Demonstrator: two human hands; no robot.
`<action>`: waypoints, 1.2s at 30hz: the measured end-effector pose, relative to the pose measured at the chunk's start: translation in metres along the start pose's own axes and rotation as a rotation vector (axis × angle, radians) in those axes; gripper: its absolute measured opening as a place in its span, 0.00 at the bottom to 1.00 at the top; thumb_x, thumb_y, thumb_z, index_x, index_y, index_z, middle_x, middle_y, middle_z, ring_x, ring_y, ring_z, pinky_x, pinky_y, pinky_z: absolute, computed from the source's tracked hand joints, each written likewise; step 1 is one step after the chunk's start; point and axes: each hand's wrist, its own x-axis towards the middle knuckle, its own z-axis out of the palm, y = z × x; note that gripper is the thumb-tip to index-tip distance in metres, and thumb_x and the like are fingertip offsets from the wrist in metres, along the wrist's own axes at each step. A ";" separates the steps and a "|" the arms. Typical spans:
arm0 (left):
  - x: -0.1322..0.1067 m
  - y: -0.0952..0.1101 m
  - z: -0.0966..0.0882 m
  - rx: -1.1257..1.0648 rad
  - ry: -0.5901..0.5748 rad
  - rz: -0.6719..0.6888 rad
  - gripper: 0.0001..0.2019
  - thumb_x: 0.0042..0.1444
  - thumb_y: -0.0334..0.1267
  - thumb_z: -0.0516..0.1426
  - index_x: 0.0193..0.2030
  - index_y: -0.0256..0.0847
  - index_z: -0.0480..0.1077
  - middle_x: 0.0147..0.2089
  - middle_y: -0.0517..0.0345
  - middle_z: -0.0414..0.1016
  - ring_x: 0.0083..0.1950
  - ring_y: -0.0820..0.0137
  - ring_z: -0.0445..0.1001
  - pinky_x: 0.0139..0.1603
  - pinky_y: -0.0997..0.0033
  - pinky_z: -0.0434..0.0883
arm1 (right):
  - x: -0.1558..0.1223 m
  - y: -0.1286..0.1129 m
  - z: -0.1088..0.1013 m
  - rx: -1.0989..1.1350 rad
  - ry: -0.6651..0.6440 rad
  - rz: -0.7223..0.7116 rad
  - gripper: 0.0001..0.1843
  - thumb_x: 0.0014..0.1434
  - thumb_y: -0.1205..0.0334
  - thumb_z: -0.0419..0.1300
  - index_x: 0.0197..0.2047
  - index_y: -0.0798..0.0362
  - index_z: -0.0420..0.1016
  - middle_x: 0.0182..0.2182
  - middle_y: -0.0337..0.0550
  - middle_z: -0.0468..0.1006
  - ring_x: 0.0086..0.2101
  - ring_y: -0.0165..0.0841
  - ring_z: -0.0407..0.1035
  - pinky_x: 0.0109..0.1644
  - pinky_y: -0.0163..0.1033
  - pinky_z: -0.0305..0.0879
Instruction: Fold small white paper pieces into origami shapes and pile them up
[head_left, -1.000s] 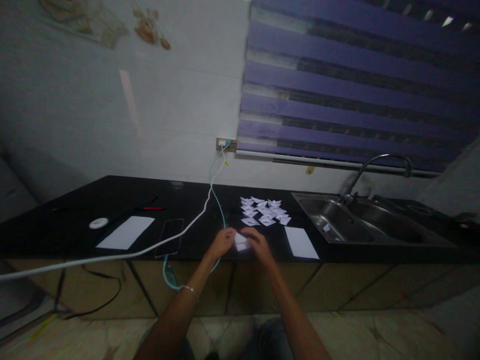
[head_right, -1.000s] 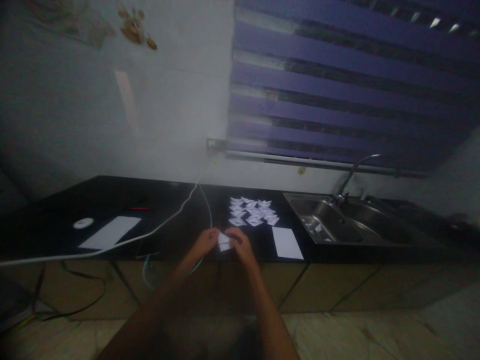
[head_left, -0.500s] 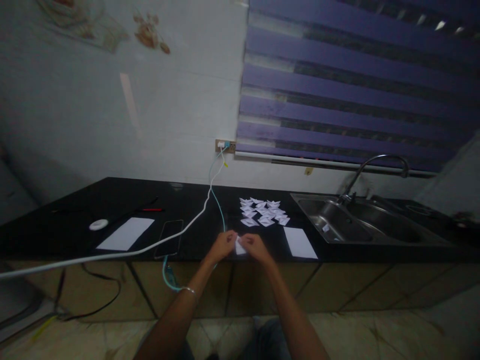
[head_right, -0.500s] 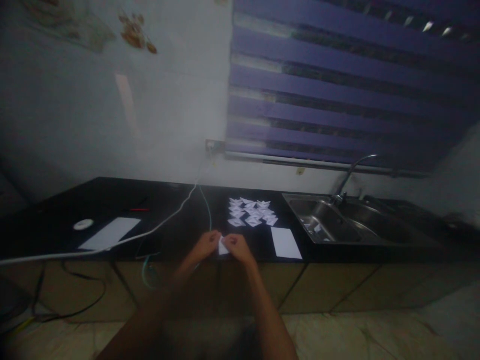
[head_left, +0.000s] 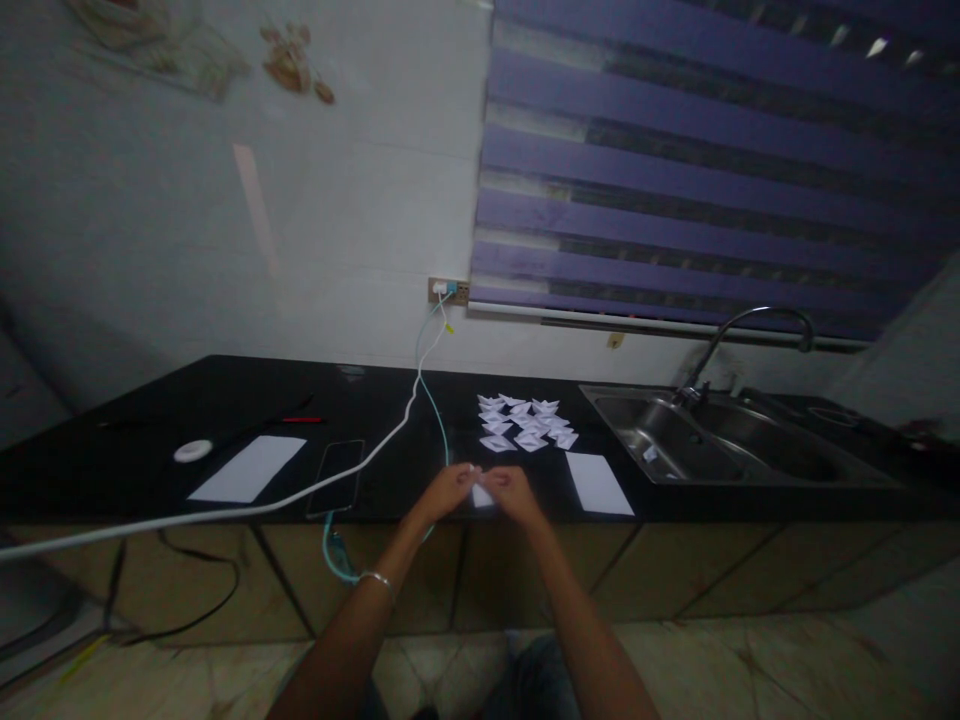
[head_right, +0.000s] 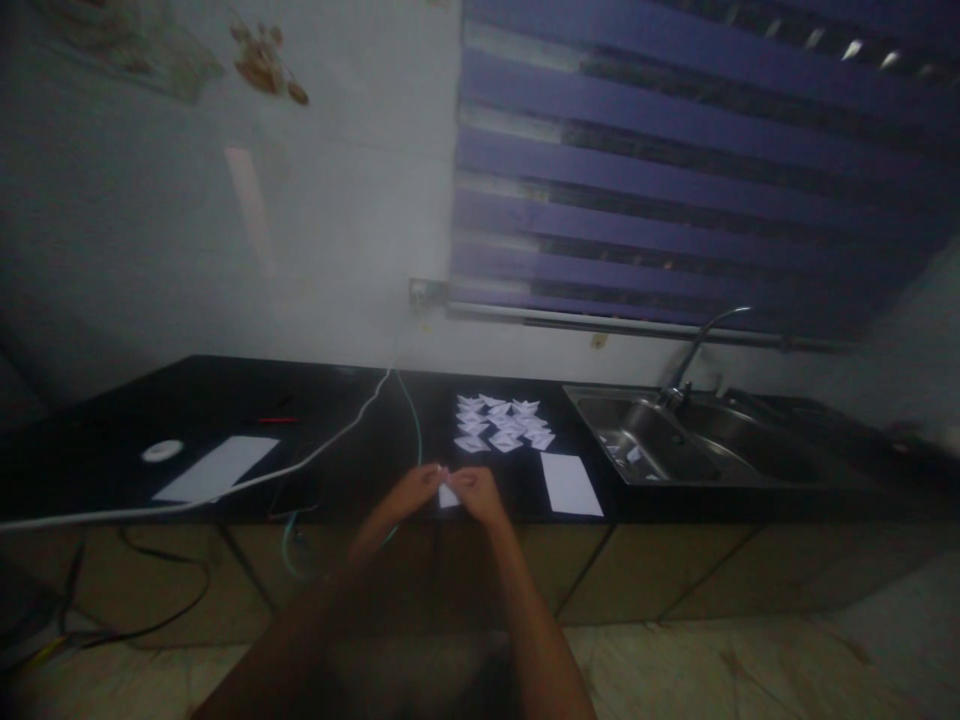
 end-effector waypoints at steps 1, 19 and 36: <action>0.001 -0.002 0.000 0.012 -0.003 0.003 0.20 0.55 0.52 0.51 0.28 0.35 0.70 0.25 0.59 0.68 0.28 0.72 0.63 0.28 0.76 0.59 | 0.000 0.001 0.000 0.008 0.002 0.003 0.17 0.50 0.52 0.61 0.25 0.59 0.75 0.17 0.36 0.65 0.20 0.24 0.54 0.22 0.30 0.47; 0.000 0.003 -0.002 -0.129 0.036 0.001 0.18 0.57 0.52 0.50 0.39 0.38 0.66 0.28 0.63 0.64 0.26 0.76 0.60 0.27 0.78 0.59 | 0.003 0.011 -0.007 0.080 0.044 -0.004 0.19 0.49 0.48 0.62 0.33 0.57 0.77 0.23 0.42 0.75 0.25 0.31 0.66 0.26 0.33 0.58; 0.002 0.004 -0.009 -0.180 0.038 -0.001 0.18 0.55 0.50 0.53 0.35 0.34 0.71 0.26 0.58 0.69 0.26 0.74 0.65 0.28 0.76 0.62 | 0.007 0.011 -0.007 0.204 0.003 0.072 0.18 0.47 0.49 0.64 0.33 0.56 0.71 0.24 0.40 0.72 0.25 0.29 0.65 0.28 0.32 0.58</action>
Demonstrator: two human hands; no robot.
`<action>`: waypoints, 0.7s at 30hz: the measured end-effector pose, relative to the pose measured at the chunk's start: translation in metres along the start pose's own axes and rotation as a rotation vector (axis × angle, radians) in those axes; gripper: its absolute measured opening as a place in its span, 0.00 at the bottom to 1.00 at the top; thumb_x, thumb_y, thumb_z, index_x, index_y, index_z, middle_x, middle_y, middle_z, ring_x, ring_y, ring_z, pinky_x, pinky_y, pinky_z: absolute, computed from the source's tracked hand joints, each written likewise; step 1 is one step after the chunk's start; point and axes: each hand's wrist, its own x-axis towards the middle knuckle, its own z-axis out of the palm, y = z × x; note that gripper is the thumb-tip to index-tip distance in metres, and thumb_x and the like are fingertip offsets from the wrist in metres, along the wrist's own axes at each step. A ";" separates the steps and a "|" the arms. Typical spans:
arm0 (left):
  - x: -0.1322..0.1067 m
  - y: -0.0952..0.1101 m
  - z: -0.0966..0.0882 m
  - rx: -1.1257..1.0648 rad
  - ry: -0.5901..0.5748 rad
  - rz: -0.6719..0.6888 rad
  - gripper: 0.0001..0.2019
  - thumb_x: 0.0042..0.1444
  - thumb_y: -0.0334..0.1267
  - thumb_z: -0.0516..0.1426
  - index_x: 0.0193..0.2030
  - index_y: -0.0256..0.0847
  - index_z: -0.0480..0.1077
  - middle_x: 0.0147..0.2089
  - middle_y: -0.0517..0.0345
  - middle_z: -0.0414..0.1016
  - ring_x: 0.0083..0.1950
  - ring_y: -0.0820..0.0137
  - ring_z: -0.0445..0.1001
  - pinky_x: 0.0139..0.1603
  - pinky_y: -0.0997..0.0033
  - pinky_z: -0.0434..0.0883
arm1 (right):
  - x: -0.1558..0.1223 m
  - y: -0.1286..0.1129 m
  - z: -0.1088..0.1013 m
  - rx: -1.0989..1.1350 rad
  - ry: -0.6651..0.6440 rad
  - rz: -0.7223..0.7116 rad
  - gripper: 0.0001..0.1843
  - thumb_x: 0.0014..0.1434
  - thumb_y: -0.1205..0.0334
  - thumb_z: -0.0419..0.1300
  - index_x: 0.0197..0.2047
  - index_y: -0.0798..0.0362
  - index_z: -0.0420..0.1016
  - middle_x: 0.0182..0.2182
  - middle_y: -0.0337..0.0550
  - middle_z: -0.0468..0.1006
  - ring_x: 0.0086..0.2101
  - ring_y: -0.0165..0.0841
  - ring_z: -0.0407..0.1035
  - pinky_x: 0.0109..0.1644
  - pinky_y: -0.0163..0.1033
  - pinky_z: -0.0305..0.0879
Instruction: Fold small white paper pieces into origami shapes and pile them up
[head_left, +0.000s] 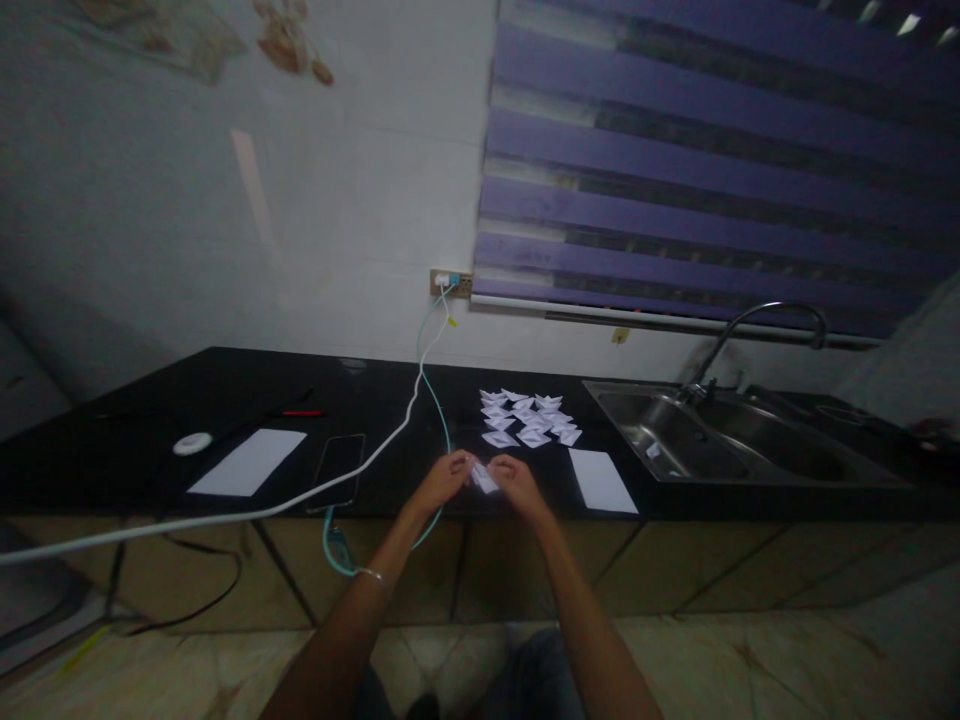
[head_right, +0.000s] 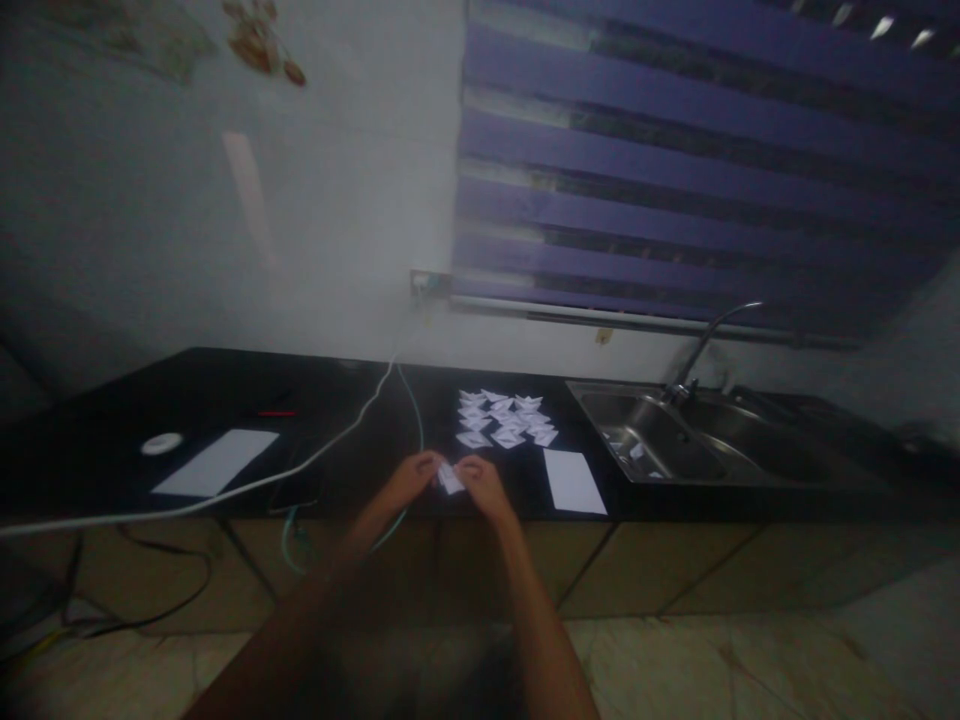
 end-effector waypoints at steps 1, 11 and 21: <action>0.000 0.000 0.001 -0.003 -0.002 0.004 0.17 0.56 0.50 0.52 0.34 0.35 0.70 0.26 0.59 0.69 0.26 0.74 0.66 0.29 0.76 0.62 | 0.000 -0.001 0.001 0.011 -0.018 0.004 0.18 0.47 0.50 0.64 0.33 0.56 0.71 0.24 0.39 0.72 0.25 0.28 0.64 0.28 0.32 0.58; -0.002 -0.006 0.008 0.046 0.025 -0.028 0.17 0.56 0.51 0.51 0.34 0.37 0.65 0.27 0.61 0.67 0.28 0.75 0.64 0.29 0.77 0.60 | 0.002 -0.010 0.000 0.043 -0.165 0.039 0.16 0.45 0.53 0.67 0.33 0.56 0.71 0.25 0.36 0.70 0.25 0.27 0.62 0.29 0.32 0.57; -0.008 0.005 0.010 0.200 0.044 -0.044 0.18 0.59 0.51 0.46 0.36 0.37 0.65 0.27 0.62 0.66 0.28 0.74 0.64 0.30 0.76 0.61 | 0.005 -0.005 -0.003 -0.029 -0.167 0.003 0.15 0.47 0.53 0.66 0.32 0.55 0.71 0.26 0.36 0.70 0.27 0.28 0.63 0.31 0.32 0.58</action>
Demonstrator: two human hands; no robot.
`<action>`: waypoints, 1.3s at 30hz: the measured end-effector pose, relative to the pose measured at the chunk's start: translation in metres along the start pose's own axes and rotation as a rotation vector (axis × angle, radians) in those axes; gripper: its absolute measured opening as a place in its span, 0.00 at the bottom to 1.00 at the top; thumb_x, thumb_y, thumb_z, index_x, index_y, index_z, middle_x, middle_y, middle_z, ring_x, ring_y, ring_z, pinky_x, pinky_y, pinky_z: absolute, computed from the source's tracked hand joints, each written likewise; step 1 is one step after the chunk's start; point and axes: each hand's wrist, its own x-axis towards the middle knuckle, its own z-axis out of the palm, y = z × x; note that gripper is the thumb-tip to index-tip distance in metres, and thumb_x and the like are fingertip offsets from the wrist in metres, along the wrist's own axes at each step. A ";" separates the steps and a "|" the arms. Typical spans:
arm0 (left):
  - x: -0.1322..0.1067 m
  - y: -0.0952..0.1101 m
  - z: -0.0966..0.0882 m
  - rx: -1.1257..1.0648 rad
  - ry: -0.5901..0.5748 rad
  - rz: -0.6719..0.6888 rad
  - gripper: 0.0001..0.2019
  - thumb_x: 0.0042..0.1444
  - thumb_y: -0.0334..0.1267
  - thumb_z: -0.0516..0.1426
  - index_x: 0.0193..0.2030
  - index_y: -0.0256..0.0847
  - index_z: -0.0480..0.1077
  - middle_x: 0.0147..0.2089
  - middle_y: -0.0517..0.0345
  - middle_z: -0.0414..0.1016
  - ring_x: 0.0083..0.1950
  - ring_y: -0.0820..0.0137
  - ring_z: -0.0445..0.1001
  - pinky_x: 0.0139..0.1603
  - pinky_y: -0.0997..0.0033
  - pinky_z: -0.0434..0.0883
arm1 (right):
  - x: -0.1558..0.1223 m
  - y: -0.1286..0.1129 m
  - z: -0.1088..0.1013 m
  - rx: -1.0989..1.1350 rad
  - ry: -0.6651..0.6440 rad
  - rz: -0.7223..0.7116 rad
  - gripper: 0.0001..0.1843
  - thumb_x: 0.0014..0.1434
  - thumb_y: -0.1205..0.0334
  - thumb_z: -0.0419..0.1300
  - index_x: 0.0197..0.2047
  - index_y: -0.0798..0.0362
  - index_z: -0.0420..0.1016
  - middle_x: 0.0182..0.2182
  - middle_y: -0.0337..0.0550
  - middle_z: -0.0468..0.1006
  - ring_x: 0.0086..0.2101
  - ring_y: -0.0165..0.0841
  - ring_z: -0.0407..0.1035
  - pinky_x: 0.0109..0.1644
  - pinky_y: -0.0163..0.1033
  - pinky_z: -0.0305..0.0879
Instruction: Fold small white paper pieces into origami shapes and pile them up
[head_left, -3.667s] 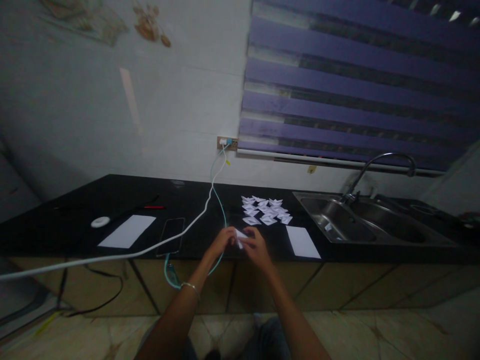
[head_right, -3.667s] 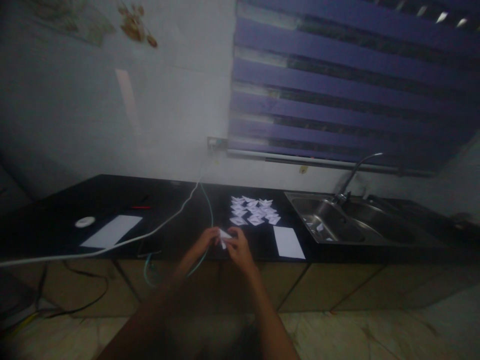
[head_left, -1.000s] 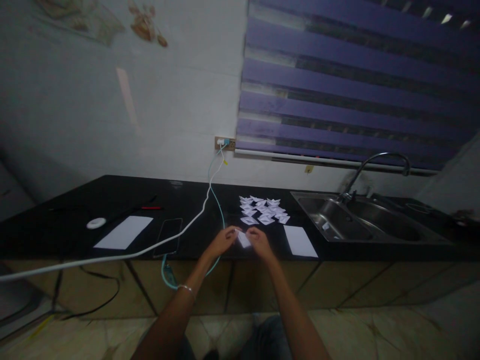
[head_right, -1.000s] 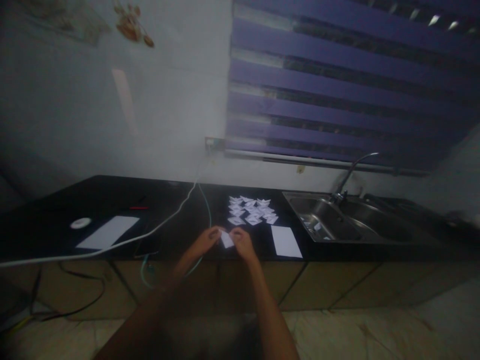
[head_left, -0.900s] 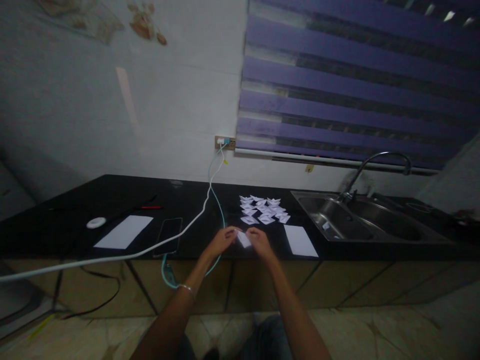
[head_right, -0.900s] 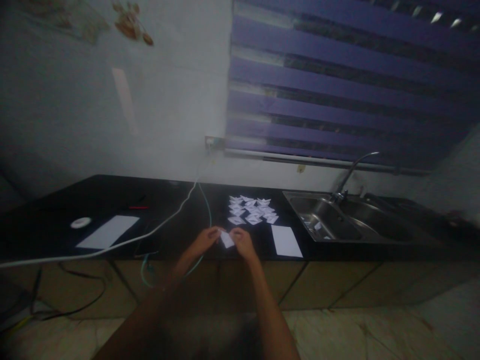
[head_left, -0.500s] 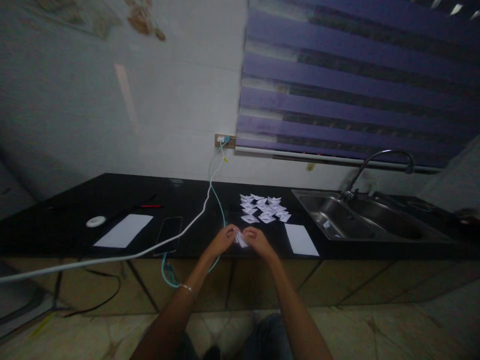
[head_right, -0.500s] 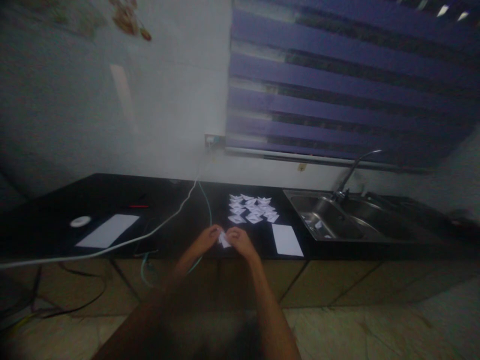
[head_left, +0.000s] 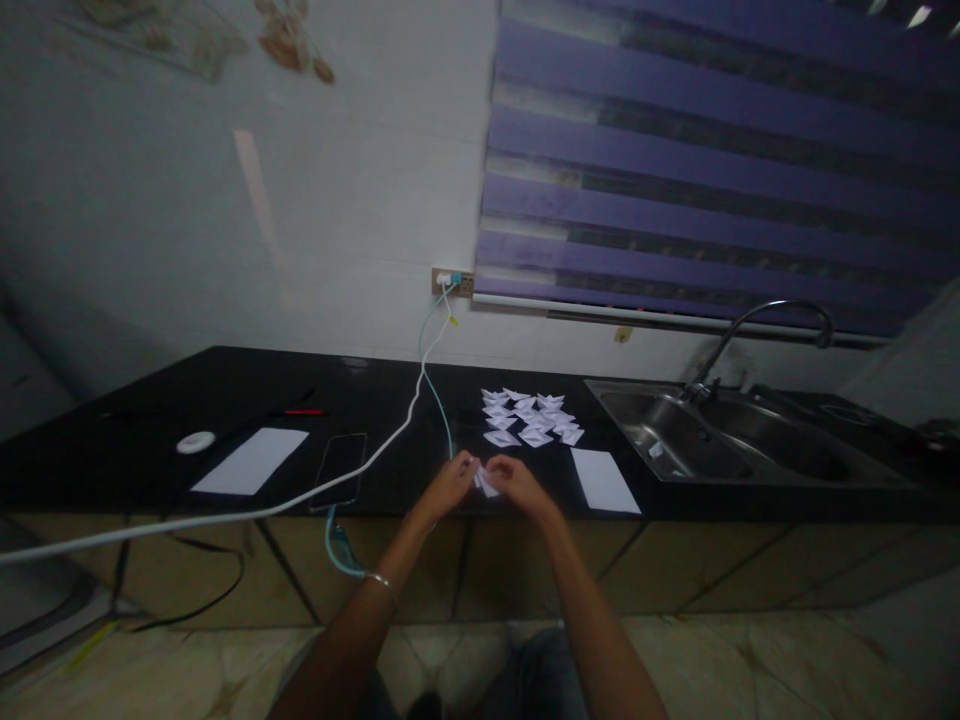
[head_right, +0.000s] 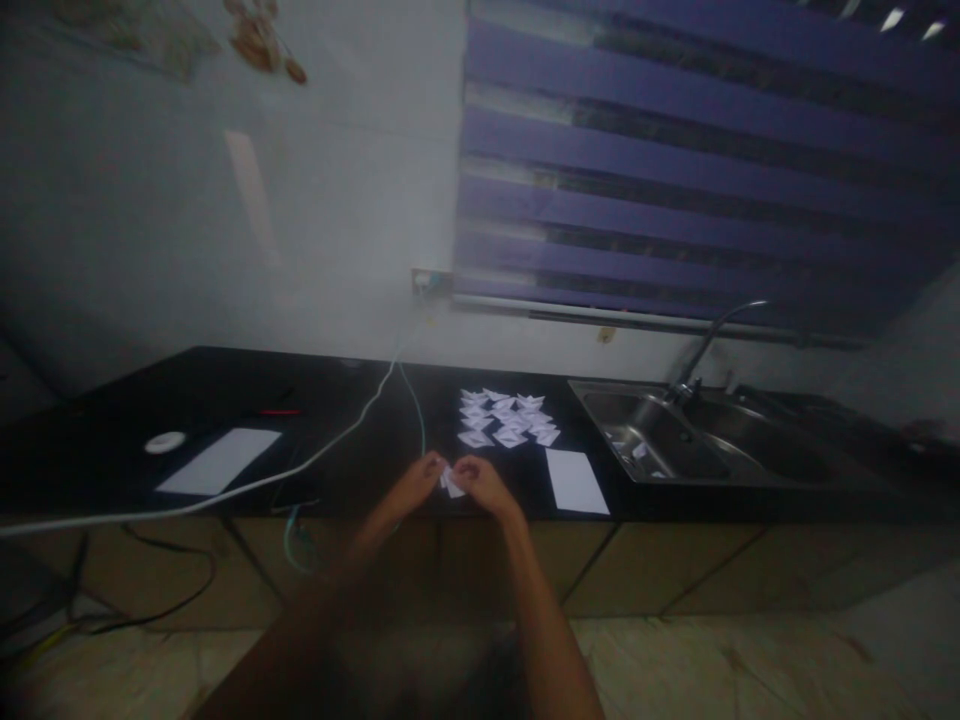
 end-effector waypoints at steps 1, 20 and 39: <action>0.000 0.000 0.000 0.014 0.000 -0.003 0.18 0.59 0.51 0.46 0.36 0.37 0.65 0.27 0.63 0.66 0.28 0.74 0.64 0.30 0.76 0.61 | 0.000 0.001 -0.001 -0.014 -0.001 0.007 0.15 0.47 0.53 0.66 0.32 0.55 0.71 0.26 0.36 0.70 0.26 0.27 0.63 0.31 0.32 0.58; 0.004 -0.009 0.002 0.078 -0.028 0.037 0.20 0.55 0.54 0.50 0.29 0.37 0.65 0.24 0.65 0.63 0.25 0.76 0.60 0.26 0.77 0.57 | -0.006 -0.008 0.001 0.050 0.050 0.018 0.16 0.44 0.53 0.67 0.29 0.54 0.68 0.24 0.36 0.68 0.25 0.27 0.62 0.28 0.31 0.56; 0.008 -0.002 -0.006 -0.086 0.009 -0.089 0.29 0.54 0.61 0.46 0.32 0.32 0.70 0.24 0.57 0.68 0.24 0.73 0.63 0.23 0.75 0.59 | -0.006 -0.001 0.007 0.110 0.232 -0.026 0.21 0.42 0.55 0.67 0.40 0.54 0.71 0.35 0.46 0.77 0.36 0.38 0.72 0.39 0.40 0.67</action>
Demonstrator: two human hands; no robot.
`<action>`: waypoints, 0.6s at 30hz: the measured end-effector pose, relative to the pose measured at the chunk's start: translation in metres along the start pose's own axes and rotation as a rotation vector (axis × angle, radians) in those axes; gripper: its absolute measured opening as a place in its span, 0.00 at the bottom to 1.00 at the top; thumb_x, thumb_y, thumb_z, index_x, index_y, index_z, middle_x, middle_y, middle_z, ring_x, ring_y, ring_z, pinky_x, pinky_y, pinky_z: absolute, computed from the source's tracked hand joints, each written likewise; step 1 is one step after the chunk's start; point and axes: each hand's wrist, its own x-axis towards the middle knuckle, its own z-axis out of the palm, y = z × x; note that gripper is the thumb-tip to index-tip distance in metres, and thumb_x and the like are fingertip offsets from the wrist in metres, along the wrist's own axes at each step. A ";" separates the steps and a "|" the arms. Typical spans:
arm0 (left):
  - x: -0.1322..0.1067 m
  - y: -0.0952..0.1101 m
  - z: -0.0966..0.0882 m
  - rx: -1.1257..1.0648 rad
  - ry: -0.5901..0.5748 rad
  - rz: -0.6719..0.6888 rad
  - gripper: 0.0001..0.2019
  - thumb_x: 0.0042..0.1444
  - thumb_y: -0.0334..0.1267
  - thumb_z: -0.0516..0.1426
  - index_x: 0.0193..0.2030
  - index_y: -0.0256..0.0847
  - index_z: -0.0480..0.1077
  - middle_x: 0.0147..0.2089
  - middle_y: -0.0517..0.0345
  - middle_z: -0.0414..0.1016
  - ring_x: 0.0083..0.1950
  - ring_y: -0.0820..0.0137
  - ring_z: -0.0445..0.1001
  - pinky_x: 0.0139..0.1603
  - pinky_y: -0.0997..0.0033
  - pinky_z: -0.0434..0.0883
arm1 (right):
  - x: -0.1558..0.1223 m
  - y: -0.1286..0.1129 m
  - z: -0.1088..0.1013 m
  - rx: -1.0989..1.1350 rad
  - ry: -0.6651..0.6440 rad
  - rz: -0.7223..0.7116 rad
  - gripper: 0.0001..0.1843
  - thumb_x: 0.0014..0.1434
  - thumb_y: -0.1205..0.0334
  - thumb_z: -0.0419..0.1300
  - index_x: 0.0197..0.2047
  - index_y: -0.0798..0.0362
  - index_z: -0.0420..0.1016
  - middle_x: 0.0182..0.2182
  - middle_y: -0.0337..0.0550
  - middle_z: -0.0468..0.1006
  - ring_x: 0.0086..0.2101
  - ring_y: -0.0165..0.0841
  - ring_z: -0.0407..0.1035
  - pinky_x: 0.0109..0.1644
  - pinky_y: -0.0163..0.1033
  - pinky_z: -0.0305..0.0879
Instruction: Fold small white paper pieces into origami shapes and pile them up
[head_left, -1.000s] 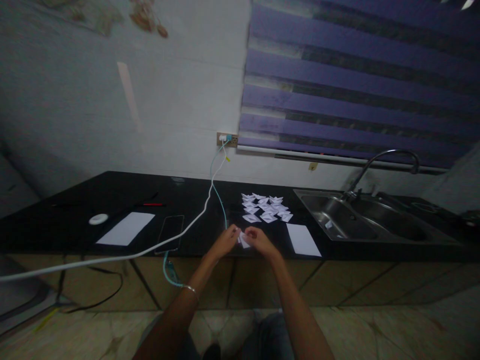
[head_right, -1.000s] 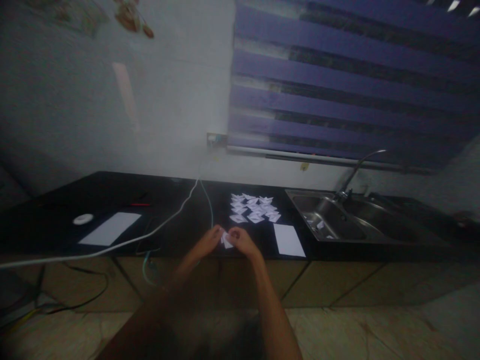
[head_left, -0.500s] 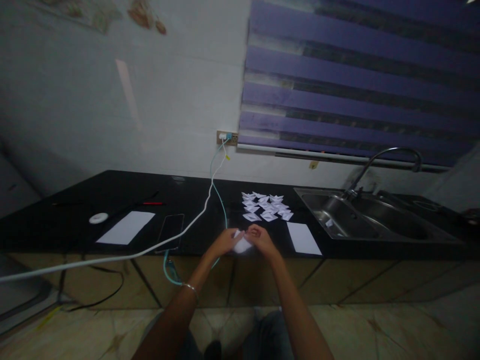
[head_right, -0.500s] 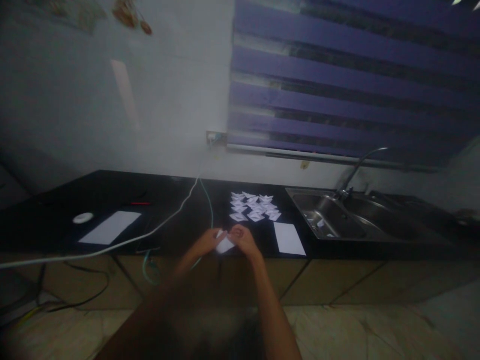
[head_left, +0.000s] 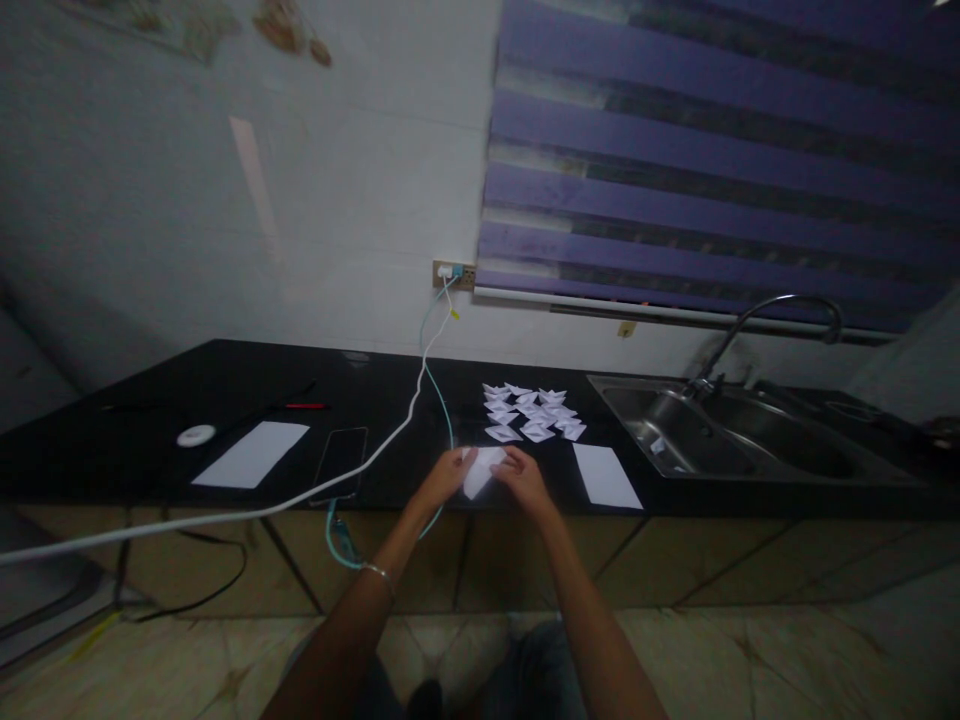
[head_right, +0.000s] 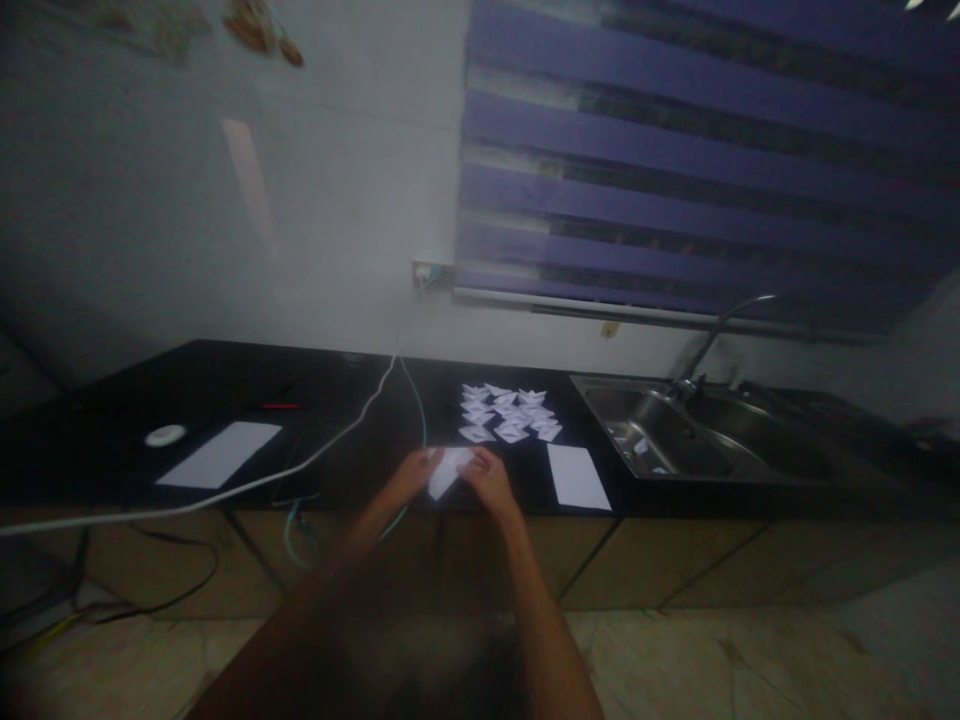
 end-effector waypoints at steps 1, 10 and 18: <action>-0.001 0.001 0.000 0.003 -0.035 0.004 0.28 0.54 0.60 0.47 0.33 0.32 0.70 0.23 0.58 0.68 0.23 0.74 0.63 0.23 0.75 0.58 | 0.001 0.003 0.000 -0.015 0.059 -0.012 0.20 0.43 0.54 0.67 0.39 0.54 0.71 0.32 0.45 0.77 0.34 0.37 0.72 0.37 0.40 0.67; -0.007 0.001 -0.003 0.168 -0.238 0.115 0.27 0.56 0.57 0.46 0.23 0.34 0.68 0.20 0.60 0.66 0.22 0.75 0.62 0.25 0.77 0.58 | -0.001 0.006 0.002 -0.174 0.264 -0.135 0.15 0.50 0.56 0.62 0.40 0.56 0.76 0.37 0.50 0.78 0.38 0.39 0.72 0.43 0.44 0.67; -0.004 -0.005 0.007 0.312 -0.068 0.136 0.22 0.57 0.50 0.47 0.28 0.34 0.71 0.24 0.59 0.70 0.25 0.73 0.63 0.26 0.76 0.57 | 0.002 0.015 0.004 -0.180 0.201 -0.104 0.25 0.51 0.56 0.62 0.52 0.55 0.71 0.46 0.52 0.76 0.45 0.43 0.71 0.49 0.49 0.66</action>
